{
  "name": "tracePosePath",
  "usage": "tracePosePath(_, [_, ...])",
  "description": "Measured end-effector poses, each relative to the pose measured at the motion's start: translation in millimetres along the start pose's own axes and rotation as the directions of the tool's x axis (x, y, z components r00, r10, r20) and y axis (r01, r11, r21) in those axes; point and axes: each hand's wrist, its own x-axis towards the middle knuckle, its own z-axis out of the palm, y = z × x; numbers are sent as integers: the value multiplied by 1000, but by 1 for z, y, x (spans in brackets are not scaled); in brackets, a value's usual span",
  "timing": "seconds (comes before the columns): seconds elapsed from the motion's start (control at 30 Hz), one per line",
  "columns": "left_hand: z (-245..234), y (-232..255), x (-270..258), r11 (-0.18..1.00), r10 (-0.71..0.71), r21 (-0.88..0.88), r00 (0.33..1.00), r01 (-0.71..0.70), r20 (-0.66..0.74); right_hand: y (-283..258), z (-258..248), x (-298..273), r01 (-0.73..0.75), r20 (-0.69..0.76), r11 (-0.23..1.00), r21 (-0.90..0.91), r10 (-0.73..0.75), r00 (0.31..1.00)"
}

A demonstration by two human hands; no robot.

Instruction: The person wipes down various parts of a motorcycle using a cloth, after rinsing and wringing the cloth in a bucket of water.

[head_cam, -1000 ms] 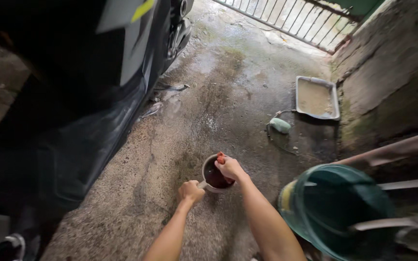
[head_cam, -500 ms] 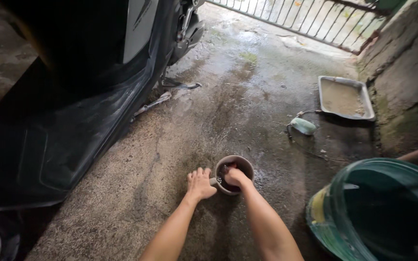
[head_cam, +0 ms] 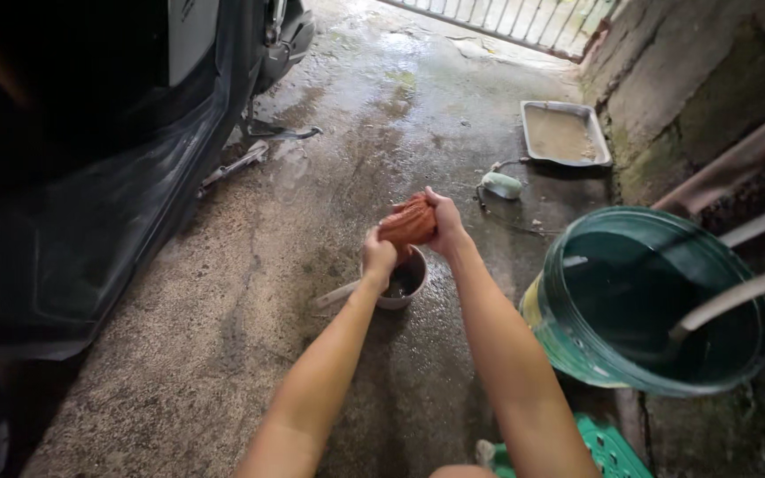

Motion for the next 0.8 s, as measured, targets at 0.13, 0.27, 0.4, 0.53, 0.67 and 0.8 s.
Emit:
tracePosePath(0.13, [0,1,7,896,170,-408,984,-175,-50,22,-7,-15,-106,-203,985,-134,78,976])
tracePosePath(0.27, [-10,-1,-5,761,106,-648,980,27,166,35,-5,-7,-377,-142,926,28,378,915])
tracePosePath(0.4, [-32,-32,18,667,104,-718,929,199,355,72,-5,28,-288,31,914,286,292,956])
tracePosePath(0.53, [-47,-57,41,761,85,-643,970,85,229,105,5,58,213,-330,953,216,-134,935])
tracePosePath(0.67, [-28,-36,33,570,-273,-708,909,416,314,110,20,60,328,-372,942,75,-279,885])
tracePosePath(0.8, [-5,-28,49,535,-224,-769,936,350,271,102,18,39,263,-229,957,120,-231,946])
